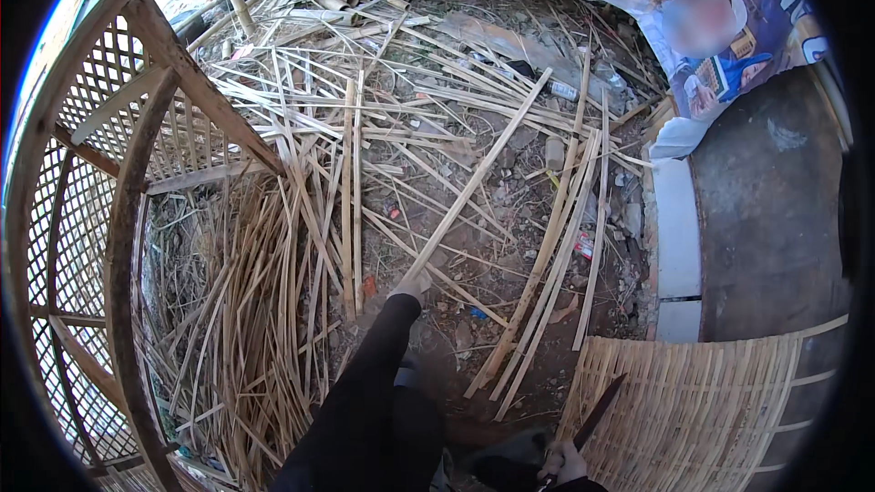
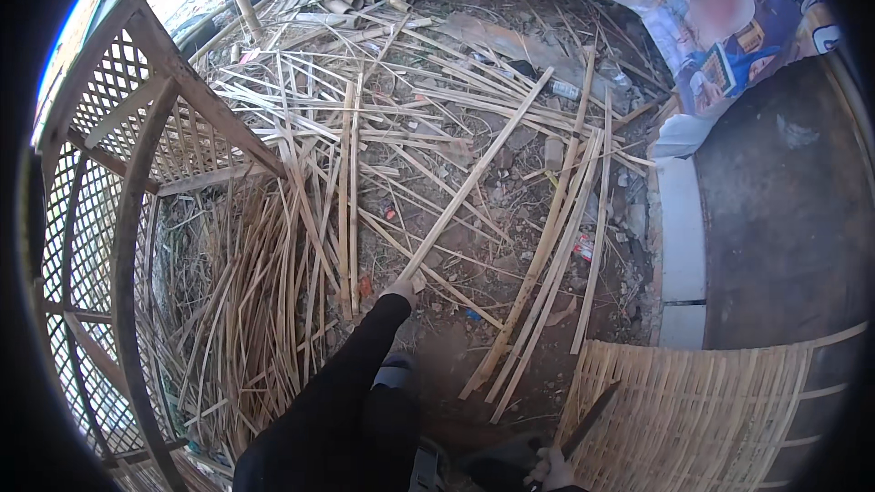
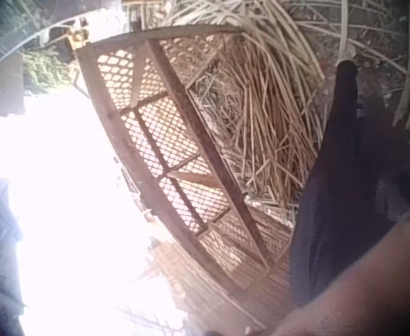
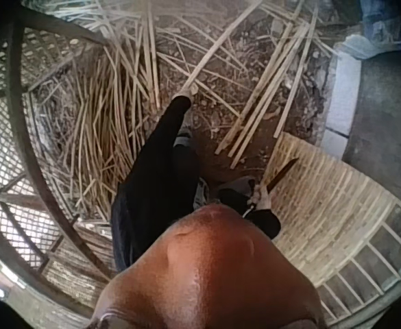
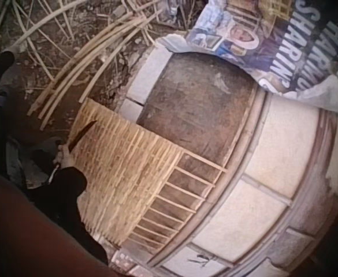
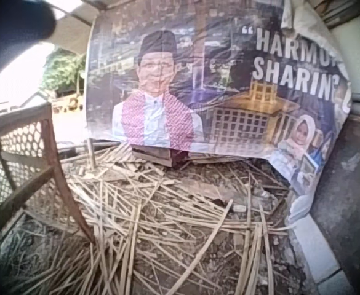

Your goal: The recorder uses a machete to shave and split bamboo poles into thin strips for crafting.

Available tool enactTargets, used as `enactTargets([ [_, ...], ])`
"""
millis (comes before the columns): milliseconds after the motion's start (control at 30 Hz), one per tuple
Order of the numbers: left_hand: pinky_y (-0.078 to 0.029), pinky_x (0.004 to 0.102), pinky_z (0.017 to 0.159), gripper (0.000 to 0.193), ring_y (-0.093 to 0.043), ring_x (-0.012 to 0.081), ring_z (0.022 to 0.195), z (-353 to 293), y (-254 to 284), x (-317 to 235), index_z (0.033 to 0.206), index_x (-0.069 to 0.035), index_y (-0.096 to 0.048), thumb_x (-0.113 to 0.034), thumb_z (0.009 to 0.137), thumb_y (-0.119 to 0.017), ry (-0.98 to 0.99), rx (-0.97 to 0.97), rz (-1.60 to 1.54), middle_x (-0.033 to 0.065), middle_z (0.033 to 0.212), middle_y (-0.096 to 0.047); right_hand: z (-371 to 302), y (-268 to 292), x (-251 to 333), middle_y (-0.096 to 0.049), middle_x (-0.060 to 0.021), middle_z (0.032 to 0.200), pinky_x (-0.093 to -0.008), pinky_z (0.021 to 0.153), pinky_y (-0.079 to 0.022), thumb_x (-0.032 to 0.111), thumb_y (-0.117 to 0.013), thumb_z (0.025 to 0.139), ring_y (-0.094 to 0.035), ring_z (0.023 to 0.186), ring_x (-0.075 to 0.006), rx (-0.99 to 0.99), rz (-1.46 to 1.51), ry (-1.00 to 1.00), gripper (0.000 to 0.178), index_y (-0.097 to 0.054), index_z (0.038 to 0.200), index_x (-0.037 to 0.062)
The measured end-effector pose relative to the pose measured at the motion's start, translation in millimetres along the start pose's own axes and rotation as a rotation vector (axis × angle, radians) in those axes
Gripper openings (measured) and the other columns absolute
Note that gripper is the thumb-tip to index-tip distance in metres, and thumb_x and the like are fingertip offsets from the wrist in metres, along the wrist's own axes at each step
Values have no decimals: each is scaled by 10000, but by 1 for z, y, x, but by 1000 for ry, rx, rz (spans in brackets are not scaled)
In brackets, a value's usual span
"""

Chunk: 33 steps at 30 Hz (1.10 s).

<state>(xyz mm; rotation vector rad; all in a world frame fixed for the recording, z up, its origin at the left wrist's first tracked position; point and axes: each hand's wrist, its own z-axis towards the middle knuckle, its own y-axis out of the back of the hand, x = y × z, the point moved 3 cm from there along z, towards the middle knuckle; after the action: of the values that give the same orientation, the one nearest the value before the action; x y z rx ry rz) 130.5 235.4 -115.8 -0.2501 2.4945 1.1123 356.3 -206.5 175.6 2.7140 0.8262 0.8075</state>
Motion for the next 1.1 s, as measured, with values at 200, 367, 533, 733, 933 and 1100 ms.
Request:
enactTargets([
  [200,-515,528,916,278,-615,333,1173,3,11,-9,1153,-110,-656,-280,933,-635,83,-483,140,120,1168,-621,7,-10,-11,-465,0,673,-368,559,-460,423,-591,1058,-442,574,-154,105,-141,-102,396,-660,1161,48],
  [367,-568,476,813,180,-681,334,1043,15,3,12,1088,-114,-631,-241,961,-619,126,-347,142,122,1130,-606,2,-10,-26,-462,0,668,-380,556,-445,440,-591,1056,-450,571,-158,62,-189,-178,419,-671,1188,50],
  [533,-585,508,793,171,-701,352,991,19,5,10,1048,-113,-646,-247,942,-654,7,-413,202,123,1102,-608,6,-14,-29,-462,7,669,-379,550,-410,474,-587,1048,-449,571,-164,28,-265,-261,441,-676,1217,76],
  [733,-581,480,865,318,-689,353,1060,23,12,-16,1060,-102,-683,-378,901,-696,152,-339,57,132,1157,-615,8,-21,-25,-452,9,667,-393,554,-400,482,-589,1043,-445,560,-171,68,-294,-232,429,-667,1205,93],
  [933,-563,489,926,579,-691,401,1088,10,13,-10,1176,-77,-702,-572,874,-708,223,-207,89,188,1180,-647,14,-17,-32,-473,-5,697,-421,573,-440,474,-619,1026,-475,599,-186,110,-279,-214,401,-654,1167,100],
  [1100,-555,485,843,536,-724,350,942,-33,27,-3,1201,-40,-680,-469,886,-739,5,-187,-242,203,1004,-728,22,-13,-39,-389,24,587,-331,447,-430,410,-611,1015,-380,443,-132,131,-182,-135,368,-614,942,49],
])
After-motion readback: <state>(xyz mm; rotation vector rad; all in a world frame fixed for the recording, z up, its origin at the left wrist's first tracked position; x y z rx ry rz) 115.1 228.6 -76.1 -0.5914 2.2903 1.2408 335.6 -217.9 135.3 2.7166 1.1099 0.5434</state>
